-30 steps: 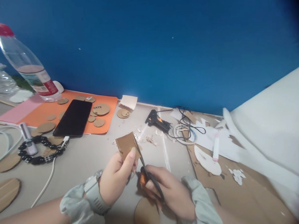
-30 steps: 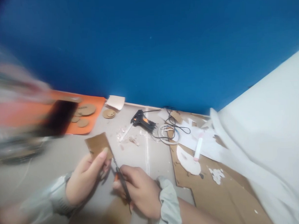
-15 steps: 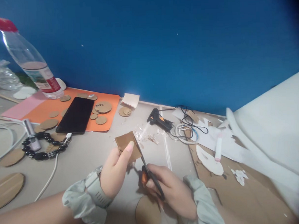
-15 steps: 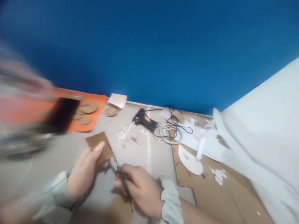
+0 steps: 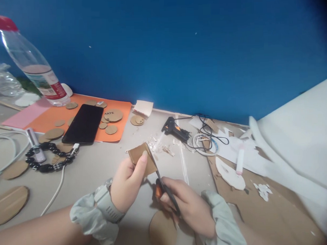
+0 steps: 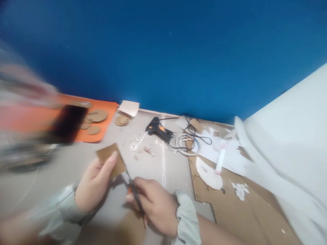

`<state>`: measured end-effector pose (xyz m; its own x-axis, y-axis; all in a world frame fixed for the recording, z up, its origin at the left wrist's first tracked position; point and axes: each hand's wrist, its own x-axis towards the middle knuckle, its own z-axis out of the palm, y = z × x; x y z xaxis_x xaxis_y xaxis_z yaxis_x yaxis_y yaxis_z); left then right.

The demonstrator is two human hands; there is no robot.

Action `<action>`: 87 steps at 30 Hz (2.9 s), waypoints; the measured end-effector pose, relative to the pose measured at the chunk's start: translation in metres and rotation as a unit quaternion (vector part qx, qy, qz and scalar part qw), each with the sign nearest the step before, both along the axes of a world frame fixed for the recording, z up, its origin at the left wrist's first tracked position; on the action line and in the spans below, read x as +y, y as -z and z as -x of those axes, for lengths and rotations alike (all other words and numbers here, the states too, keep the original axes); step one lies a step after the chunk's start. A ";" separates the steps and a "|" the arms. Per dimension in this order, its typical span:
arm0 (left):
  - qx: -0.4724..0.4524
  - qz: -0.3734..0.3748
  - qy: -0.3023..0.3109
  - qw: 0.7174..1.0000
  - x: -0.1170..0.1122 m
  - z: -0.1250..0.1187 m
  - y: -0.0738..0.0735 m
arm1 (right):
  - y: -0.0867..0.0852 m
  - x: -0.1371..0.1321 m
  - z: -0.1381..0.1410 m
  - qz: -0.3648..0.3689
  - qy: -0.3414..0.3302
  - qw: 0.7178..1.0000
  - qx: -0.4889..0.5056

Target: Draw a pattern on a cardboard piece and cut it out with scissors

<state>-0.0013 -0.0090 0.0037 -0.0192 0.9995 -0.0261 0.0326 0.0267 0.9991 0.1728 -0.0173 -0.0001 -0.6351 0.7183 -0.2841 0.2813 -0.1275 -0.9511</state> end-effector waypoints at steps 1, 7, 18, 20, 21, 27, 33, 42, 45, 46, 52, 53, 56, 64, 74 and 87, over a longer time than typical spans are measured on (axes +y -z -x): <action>-0.003 0.002 0.001 1.000 0.000 0.000 0.000 | 0.001 0.000 0.000 0.001 0.002 1.000 -0.004; 0.001 0.006 0.001 1.000 0.000 0.000 0.001 | 0.004 -0.002 0.000 0.007 0.010 1.000 0.005; 0.014 -0.001 0.011 1.000 -0.001 -0.001 0.001 | 0.006 -0.006 0.002 0.018 0.038 0.999 0.010; 0.007 0.001 0.010 1.000 -0.001 -0.002 0.000 | 0.007 -0.007 0.003 0.015 0.044 0.999 0.010; 0.005 0.002 0.011 1.000 0.000 -0.002 0.000 | 0.007 -0.007 0.003 0.012 0.047 0.999 0.012; 0.018 -0.003 0.030 0.999 0.000 -0.002 -0.001 | 0.006 -0.006 0.003 0.025 0.043 0.999 0.021; 0.010 -0.004 0.040 0.999 0.000 -0.002 0.000 | 0.007 -0.007 0.004 0.021 0.060 0.998 0.024; 0.014 0.000 0.060 0.998 0.001 -0.002 0.003 | 0.006 -0.007 0.006 0.041 0.082 0.995 0.045; 0.007 0.001 0.078 0.997 0.000 -0.002 0.004 | 0.006 -0.008 0.007 0.039 0.084 0.994 0.052; 0.004 0.002 0.081 0.997 0.000 -0.002 0.005 | 0.006 -0.008 0.008 0.040 0.084 0.994 0.051; 0.000 0.023 0.079 0.997 0.001 -0.003 0.005 | 0.006 -0.008 0.008 0.032 0.093 0.994 0.039; -0.006 0.026 0.085 0.996 0.000 -0.003 0.005 | 0.006 -0.008 0.007 0.031 0.092 0.995 0.038; -0.025 0.028 0.098 0.995 -0.001 -0.004 0.005 | 0.008 -0.007 0.006 0.038 0.089 0.995 0.030; -0.045 0.030 0.093 0.994 -0.001 -0.004 0.004 | 0.008 -0.008 0.007 0.039 0.097 0.994 0.031; -0.057 0.038 0.130 0.989 -0.002 -0.006 0.007 | 0.010 -0.010 0.008 0.027 0.104 0.993 0.041; -0.077 0.050 0.147 0.985 -0.001 -0.006 0.009 | 0.012 -0.011 0.007 0.046 0.119 0.991 0.035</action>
